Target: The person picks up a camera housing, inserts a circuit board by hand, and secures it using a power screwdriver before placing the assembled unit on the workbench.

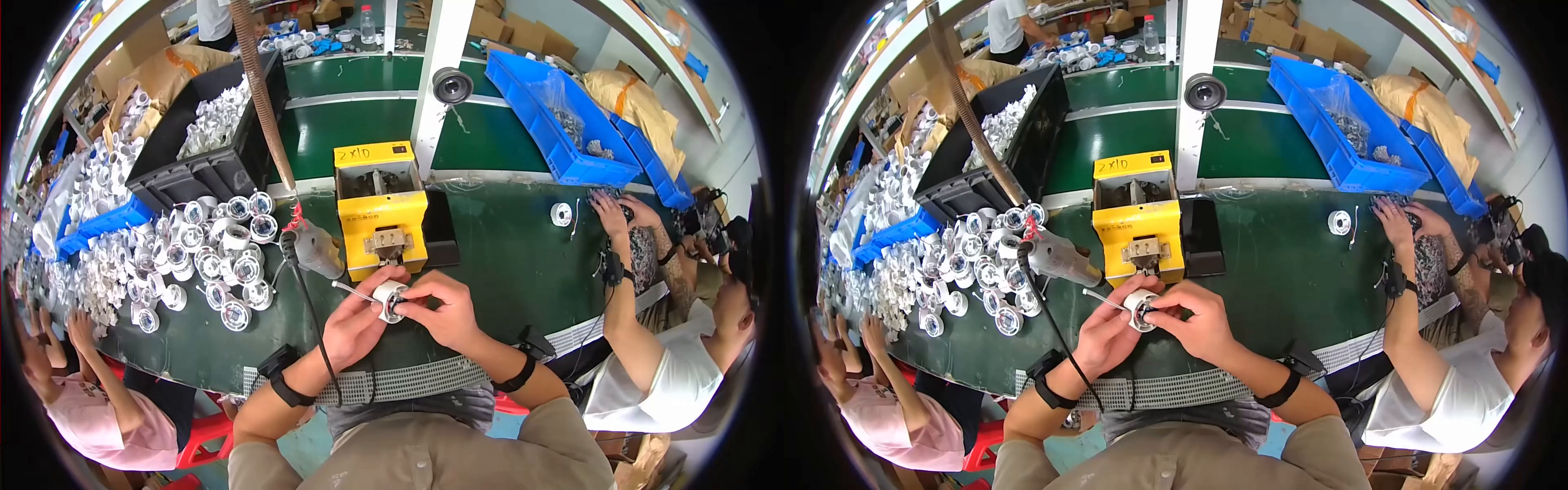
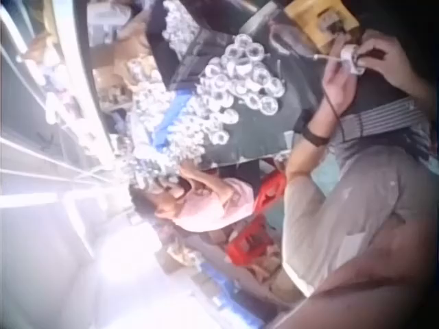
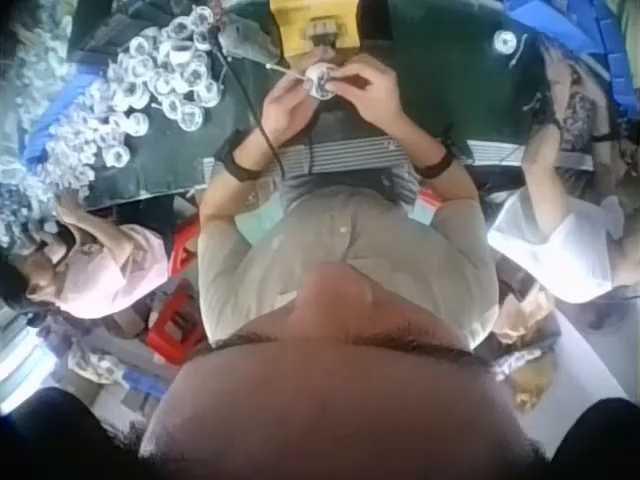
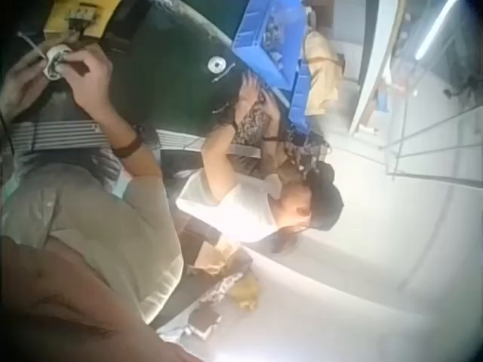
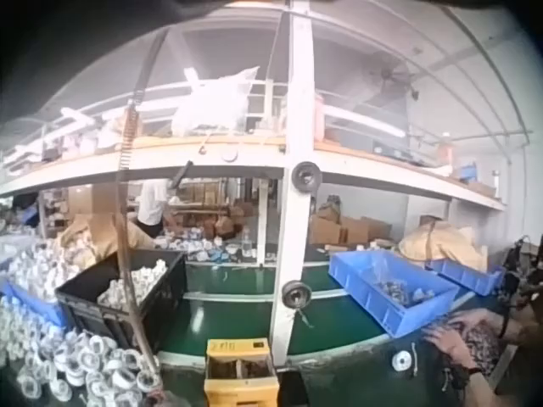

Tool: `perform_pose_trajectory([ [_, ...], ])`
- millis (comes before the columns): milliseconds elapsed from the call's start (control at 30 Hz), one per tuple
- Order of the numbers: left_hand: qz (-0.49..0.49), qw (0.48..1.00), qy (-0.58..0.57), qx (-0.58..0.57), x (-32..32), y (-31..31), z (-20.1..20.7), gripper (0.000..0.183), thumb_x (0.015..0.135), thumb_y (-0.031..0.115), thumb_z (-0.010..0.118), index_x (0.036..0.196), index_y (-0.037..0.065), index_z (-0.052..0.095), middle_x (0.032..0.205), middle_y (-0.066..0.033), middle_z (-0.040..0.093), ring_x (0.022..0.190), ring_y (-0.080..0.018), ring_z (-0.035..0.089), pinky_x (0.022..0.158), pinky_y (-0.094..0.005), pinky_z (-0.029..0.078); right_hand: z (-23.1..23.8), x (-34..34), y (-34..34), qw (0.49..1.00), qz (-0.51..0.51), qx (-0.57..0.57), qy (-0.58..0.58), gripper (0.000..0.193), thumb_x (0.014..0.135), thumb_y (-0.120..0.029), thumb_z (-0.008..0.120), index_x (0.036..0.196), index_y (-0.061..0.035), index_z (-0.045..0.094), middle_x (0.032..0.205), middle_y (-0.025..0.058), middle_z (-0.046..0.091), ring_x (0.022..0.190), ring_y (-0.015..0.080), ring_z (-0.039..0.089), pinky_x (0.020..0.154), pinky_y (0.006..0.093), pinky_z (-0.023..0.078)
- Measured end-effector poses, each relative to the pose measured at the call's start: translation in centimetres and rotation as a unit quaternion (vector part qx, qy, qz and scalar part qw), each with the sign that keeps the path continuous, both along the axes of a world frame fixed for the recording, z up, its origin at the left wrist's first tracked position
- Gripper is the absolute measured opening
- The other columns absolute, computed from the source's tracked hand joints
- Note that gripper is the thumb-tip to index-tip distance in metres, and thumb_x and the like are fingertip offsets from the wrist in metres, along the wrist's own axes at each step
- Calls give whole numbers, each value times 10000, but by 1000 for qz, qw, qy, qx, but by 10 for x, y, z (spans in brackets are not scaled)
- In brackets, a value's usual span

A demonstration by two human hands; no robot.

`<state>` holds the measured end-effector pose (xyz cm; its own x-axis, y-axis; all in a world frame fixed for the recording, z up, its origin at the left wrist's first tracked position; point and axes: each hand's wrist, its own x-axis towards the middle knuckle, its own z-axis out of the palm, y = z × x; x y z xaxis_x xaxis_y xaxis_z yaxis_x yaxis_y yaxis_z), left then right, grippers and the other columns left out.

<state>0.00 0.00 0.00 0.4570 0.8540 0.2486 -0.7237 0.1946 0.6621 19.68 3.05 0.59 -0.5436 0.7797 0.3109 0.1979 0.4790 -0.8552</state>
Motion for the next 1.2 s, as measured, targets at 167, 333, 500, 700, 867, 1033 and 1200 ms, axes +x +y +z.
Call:
perform_pose_trajectory([
  [167,71,997,11,14,9,-5,3,622,930,74,461,1489,67,187,1483,-99,311,1356,-223,308,1128,-386,195,20,-30,-4,977,-110,-52,174,388,730,34,750,1069,-22,569,1023,75,588,945,155,601,814,283,519],
  [333,133,957,252,46,1,-7,-1,529,972,154,487,1452,76,280,1332,-84,461,1174,-190,483,951,-328,433,6,-31,2,975,-67,-155,145,232,771,24,705,980,-9,609,964,69,594,890,157,622,729,270,532],
  [500,77,972,210,-65,20,4,-19,377,964,72,475,1336,37,426,1176,-90,534,1067,-182,558,793,-348,589,29,-22,-4,968,-176,175,-25,271,733,-2,708,990,24,628,933,135,639,813,207,623,712,296,510],
  [700,77,964,231,-104,7,3,-34,393,956,202,499,1318,78,412,1197,-93,535,1077,-211,562,796,-389,562,31,-103,16,988,-119,64,-72,635,697,-58,737,1270,9,470,1047,112,605,929,210,605,833,316,487],
  [867,82,952,270,-120,14,6,-33,450,941,193,528,1340,46,381,1267,-102,496,1124,-237,545,799,-410,561,18,-109,24,990,-84,87,77,711,764,-62,665,1372,14,304,951,86,585,797,162,568,768,290,468],
  [1033,91,953,204,-205,15,8,-39,398,905,23,472,1298,4,410,1130,-135,540,1018,-254,571,751,-419,582,37,-90,29,933,-132,193,275,715,858,-166,578,1401,-7,140,759,30,499,662,118,505,635,251,440],
  [1200,132,927,234,-260,-3,4,-15,385,928,16,452,1305,-55,415,1160,-182,539,958,-251,616,798,-355,594,51,-95,41,922,-141,89,350,645,905,-311,550,1352,-13,195,703,57,493,545,144,499,541,277,442],
])
